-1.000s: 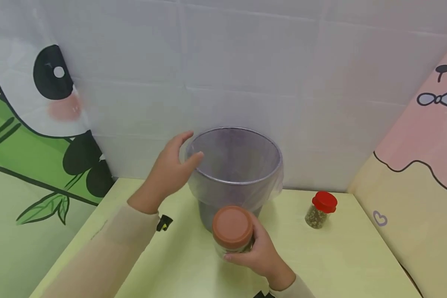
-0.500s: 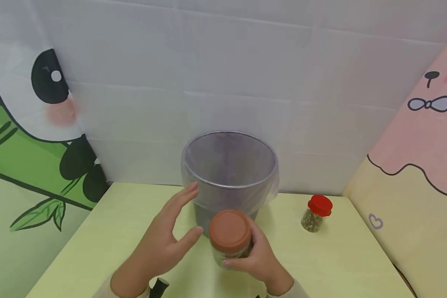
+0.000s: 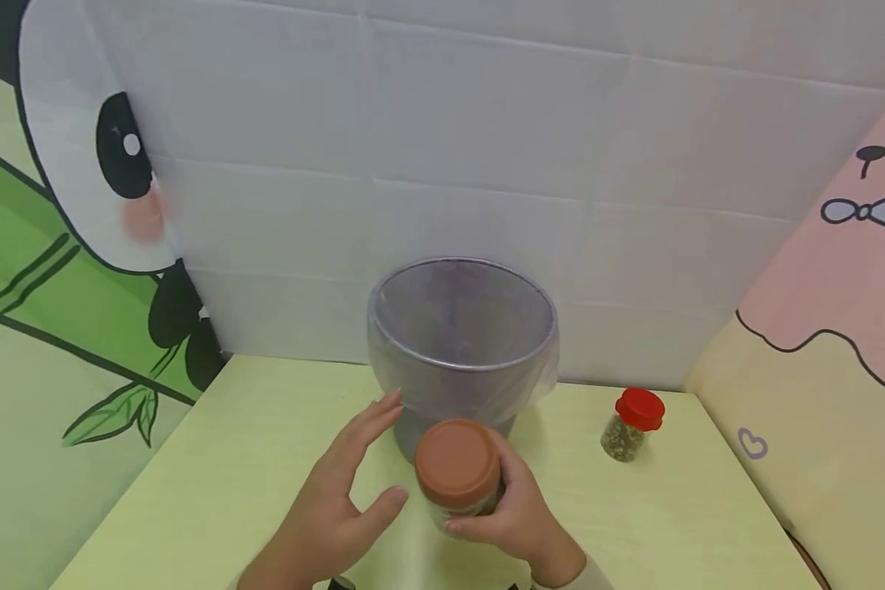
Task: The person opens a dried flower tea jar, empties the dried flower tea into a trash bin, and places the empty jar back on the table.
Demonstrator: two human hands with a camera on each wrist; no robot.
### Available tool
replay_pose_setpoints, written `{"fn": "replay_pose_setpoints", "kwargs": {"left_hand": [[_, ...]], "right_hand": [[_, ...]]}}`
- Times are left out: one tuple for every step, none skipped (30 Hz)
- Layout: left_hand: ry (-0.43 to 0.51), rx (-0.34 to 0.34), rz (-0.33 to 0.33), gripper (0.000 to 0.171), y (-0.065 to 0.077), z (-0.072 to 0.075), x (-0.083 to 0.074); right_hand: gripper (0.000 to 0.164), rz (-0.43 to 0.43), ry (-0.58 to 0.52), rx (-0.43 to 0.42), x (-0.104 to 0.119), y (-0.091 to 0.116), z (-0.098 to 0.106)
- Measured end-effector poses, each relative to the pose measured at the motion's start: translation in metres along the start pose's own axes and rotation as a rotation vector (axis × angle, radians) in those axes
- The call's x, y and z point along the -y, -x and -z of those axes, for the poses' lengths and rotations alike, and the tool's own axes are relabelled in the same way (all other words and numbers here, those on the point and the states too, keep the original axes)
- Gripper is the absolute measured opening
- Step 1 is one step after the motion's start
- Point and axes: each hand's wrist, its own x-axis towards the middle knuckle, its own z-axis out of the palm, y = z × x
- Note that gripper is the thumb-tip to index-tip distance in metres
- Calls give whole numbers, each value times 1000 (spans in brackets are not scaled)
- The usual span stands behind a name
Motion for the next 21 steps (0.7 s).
{"fn": "replay_pose_setpoints", "kwargs": {"left_hand": [[-11, 8, -6, 70, 0, -1, 0], [-18, 13, -18, 70, 0, -1, 0], [-24, 16, -30, 69, 0, -2, 0], [-28, 19, -42, 67, 0, -2, 0], [-31, 22, -56, 67, 0, -3, -1], [-33, 23, -70, 66, -1, -4, -1], [-36, 22, -90, 66, -1, -5, -1], [-38, 23, -110, 66, -1, -6, -2], [-41, 22, -132, 66, -1, -7, -2], [-44, 23, -152, 66, -1, -8, -3], [-45, 23, -173, 67, -2, -9, -3], [-47, 22, -194, 67, -2, -11, -4], [-45, 22, -214, 67, -2, -12, -4], [-43, 23, -230, 67, -3, -14, -5], [-41, 21, -245, 67, -3, -15, -5], [-41, 21, -256, 67, -3, -16, -5], [-42, 20, -264, 66, -3, -17, -5], [-44, 21, -269, 66, -3, -19, -5], [-47, 23, -272, 67, -3, -20, -5], [-53, 26, -277, 66, -3, -21, -5], [-53, 29, -287, 66, -3, -23, -4]], "right_hand": [[89, 6, 2, 4, 0, 0, 0], [89, 12, 5, 8, 0, -1, 0], [88, 21, 5, 18, 0, -2, 0], [87, 35, 4, 30, 0, -3, 0], [87, 50, 3, 44, 0, -4, 0], [88, 64, 3, 59, 1, -5, -1], [89, 73, 2, 74, 1, -5, -1], [90, 76, 2, 89, 1, -5, -2], [91, 79, 4, 106, 2, -6, -3], [91, 73, 9, 118, 3, -5, -4], [92, 57, 13, 127, 4, -5, -5], [93, 39, 18, 135, 5, -4, -7], [93, 18, 16, 143, 7, -4, -8], [93, 2, 17, 151, 8, -3, -9], [92, -12, 15, 159, 10, -3, -10], [92, -28, 18, 165, 11, -3, -11], [92, -41, 19, 168, 13, -3, -12], [92, -50, 29, 170, 14, -3, -13], [92, -59, 36, 173, 15, -3, -14], [93, -61, 51, 176, 16, -3, -15], [93, -66, 65, 178, 17, -2, -16]]}}
